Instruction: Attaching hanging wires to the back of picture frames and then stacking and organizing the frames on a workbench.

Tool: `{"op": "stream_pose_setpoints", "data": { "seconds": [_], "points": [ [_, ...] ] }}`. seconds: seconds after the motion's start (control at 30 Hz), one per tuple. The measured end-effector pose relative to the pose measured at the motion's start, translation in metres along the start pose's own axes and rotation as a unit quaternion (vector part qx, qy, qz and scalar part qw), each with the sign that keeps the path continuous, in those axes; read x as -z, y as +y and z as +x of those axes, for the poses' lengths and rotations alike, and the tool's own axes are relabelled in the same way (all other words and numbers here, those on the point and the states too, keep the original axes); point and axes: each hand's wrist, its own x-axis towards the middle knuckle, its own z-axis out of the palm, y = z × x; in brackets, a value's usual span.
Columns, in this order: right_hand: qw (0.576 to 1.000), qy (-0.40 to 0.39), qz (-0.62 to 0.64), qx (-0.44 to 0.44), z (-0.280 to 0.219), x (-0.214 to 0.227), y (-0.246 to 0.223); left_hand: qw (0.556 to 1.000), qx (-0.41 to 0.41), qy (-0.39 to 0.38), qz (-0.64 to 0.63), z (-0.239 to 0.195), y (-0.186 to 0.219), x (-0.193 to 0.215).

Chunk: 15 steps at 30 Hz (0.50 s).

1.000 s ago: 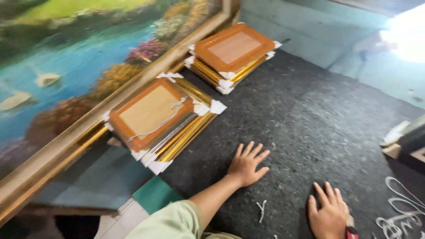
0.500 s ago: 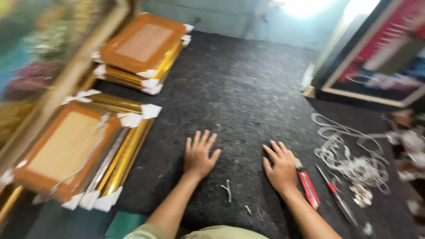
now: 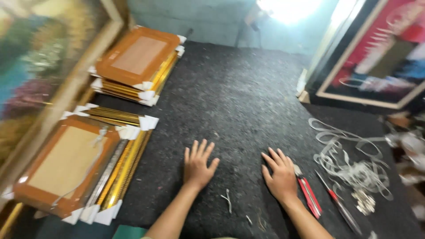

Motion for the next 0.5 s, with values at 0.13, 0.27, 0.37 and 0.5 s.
{"op": "stream_pose_setpoints", "data": {
  "seconds": [0.13,0.27,0.37,0.5],
  "points": [
    [0.999,0.031,-0.023,-0.006,-0.001,-0.014,0.008,1.0,-0.006,-0.01,-0.029,0.003,-0.003,0.0],
    [0.994,0.089,-0.058,0.016,-0.003,-0.07,0.047,0.998,0.012,-0.025,-0.056,0.017,-0.027,-0.015],
    [0.985,0.159,-0.058,0.043,-0.003,-0.12,0.083,0.994,0.021,-0.049,-0.099,0.036,-0.06,-0.024],
    [0.967,0.215,-0.032,0.134,0.013,-0.137,0.097,0.889,0.114,-0.049,-0.441,0.066,-0.076,0.026]
  ]
}}
